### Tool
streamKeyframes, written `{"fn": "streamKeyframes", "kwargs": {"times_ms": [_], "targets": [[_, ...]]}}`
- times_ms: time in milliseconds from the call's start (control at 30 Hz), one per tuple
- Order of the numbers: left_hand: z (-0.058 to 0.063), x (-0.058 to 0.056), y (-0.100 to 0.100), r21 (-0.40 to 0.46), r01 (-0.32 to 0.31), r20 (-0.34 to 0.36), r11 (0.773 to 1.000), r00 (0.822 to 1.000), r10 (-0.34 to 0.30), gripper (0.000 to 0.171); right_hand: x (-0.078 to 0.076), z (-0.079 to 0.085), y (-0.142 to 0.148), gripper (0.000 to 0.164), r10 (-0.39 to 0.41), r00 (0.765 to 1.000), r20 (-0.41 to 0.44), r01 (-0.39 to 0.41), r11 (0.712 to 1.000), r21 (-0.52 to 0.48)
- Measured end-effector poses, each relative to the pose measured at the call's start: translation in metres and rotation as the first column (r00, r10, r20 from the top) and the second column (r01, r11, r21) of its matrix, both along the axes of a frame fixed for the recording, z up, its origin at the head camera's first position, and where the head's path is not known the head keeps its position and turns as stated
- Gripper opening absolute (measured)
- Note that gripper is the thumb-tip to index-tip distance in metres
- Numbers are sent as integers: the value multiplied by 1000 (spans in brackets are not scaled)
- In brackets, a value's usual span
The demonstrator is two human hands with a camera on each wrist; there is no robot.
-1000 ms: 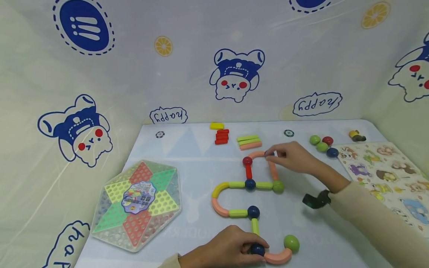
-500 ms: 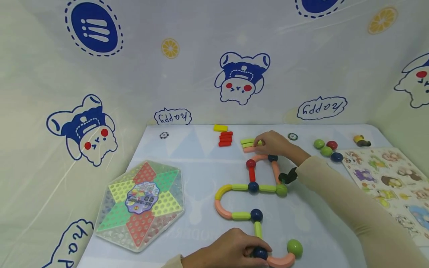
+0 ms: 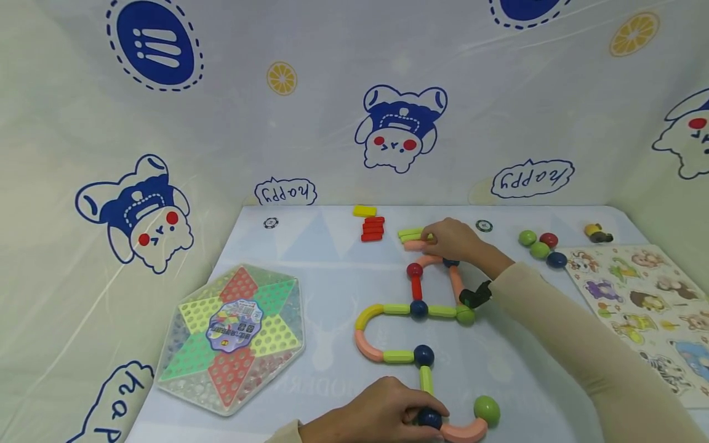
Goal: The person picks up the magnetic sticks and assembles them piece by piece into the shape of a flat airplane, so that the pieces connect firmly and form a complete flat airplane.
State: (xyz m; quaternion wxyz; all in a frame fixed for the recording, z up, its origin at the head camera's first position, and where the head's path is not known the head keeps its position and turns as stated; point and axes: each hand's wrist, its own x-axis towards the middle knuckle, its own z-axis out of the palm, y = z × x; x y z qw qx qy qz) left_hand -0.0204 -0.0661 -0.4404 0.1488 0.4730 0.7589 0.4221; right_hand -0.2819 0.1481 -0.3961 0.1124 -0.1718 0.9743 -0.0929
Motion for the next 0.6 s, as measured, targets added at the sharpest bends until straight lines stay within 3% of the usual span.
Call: {"fn": "streamKeyframes", "kwargs": {"times_ms": [133,267,433,600], "targets": [[-1,0,1,-2,-2,12,1000,1000,2,29,11,10,6,31,-32,999,-21,31,999,-39],[-3,0,2,-7,-8,-7,1000,1000,8,29,33,17,19,30,-41,996,-78,32,994,-108],[-3,0,2,-14,-12,-30,1000,999,12,28,79,19,41,26,-82,988,-128,51,973,-227],[0,-1,4,-17,-8,-47,1000,999,7,27,135,18,55,27,-185,980,-77,150,932,-331]]}}
